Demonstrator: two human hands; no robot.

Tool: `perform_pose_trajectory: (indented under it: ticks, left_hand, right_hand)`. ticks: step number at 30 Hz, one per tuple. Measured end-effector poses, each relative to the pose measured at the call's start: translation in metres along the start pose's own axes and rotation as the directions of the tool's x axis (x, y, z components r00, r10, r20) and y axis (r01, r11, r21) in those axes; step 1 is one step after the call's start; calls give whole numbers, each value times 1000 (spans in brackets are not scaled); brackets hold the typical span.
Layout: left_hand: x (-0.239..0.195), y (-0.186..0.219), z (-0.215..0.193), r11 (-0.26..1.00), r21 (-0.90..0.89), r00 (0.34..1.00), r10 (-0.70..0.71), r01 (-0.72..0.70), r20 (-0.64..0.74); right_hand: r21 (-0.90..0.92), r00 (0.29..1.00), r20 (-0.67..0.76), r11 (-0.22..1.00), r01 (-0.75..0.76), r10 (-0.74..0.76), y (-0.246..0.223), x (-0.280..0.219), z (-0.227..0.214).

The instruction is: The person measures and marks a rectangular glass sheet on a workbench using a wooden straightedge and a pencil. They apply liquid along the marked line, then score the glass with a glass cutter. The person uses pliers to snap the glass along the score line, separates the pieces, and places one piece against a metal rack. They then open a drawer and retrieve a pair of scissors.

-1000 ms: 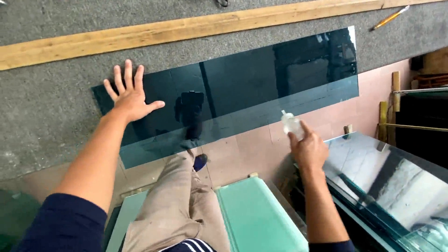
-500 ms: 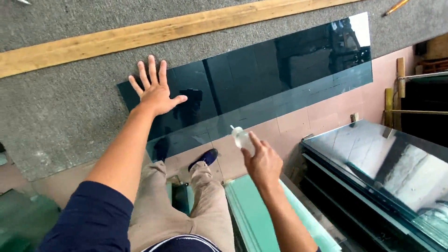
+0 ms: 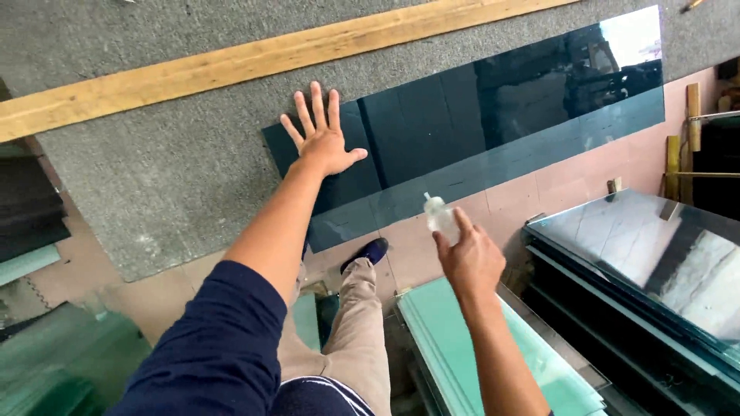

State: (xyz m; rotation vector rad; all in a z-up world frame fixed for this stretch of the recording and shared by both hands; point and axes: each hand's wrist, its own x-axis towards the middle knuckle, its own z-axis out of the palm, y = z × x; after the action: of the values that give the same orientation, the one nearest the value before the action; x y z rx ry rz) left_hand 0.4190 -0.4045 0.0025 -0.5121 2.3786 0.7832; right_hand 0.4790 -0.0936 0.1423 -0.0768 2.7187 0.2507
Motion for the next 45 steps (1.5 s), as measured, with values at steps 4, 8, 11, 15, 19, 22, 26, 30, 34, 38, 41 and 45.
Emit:
perform_pose_trajectory:
  ticks: [4,8,11,15,19,22,26,30,34,38,41,45]
  left_hand:
    - [1,-2,1,1000,-10,1000,12,-12,-1]
    - [3,-3,3,1000,1,1000,16,-16,-7]
    - [1,-1,3,1000,3,1000,18,-18,-6]
    - [2,2,-1,1000,14,1000,15,-15,15]
    - [-17,19,-24,992,117,997,-60,53,53]
    - [-16,21,-25,986,150,994,-88,77,66]
    - [-20,23,-35,988,122,989,-104,91,109]
    - [-22,30,-40,988,107,982,-129,114,136]
    - [-26,36,-51,985,118,978,-140,122,153]
    - [-24,46,-60,962,214,946,-217,167,240]
    - [-6,42,-48,952,221,910,-276,213,308]
    - [14,30,-30,896,321,854,-408,307,322]
  right_hand:
    - [90,991,98,992,83,-92,-65,-58,14]
    - [198,949,255,971,134,-183,-112,-97,27]
    - [222,929,320,968,117,-186,-119,-101,15]
    - [166,954,298,986,-11,-39,-104,-85,5]
    - [252,950,292,967,36,-112,-124,-98,15]
    - [317,927,285,937,148,-243,-137,-95,4]
    - [428,800,596,871,-241,-72,-110,-41,-38]
    - [703,847,530,541,-462,36,-71,39,-72]
    - [876,927,360,379,-299,-100,-85,150,-93]
    - [983,958,-171,20,180,-230,-153,290,-65]
    - [885,875,-432,82,458,-221,-208,381,-56]
    - [841,885,-344,316,439,-313,-239,407,-82]
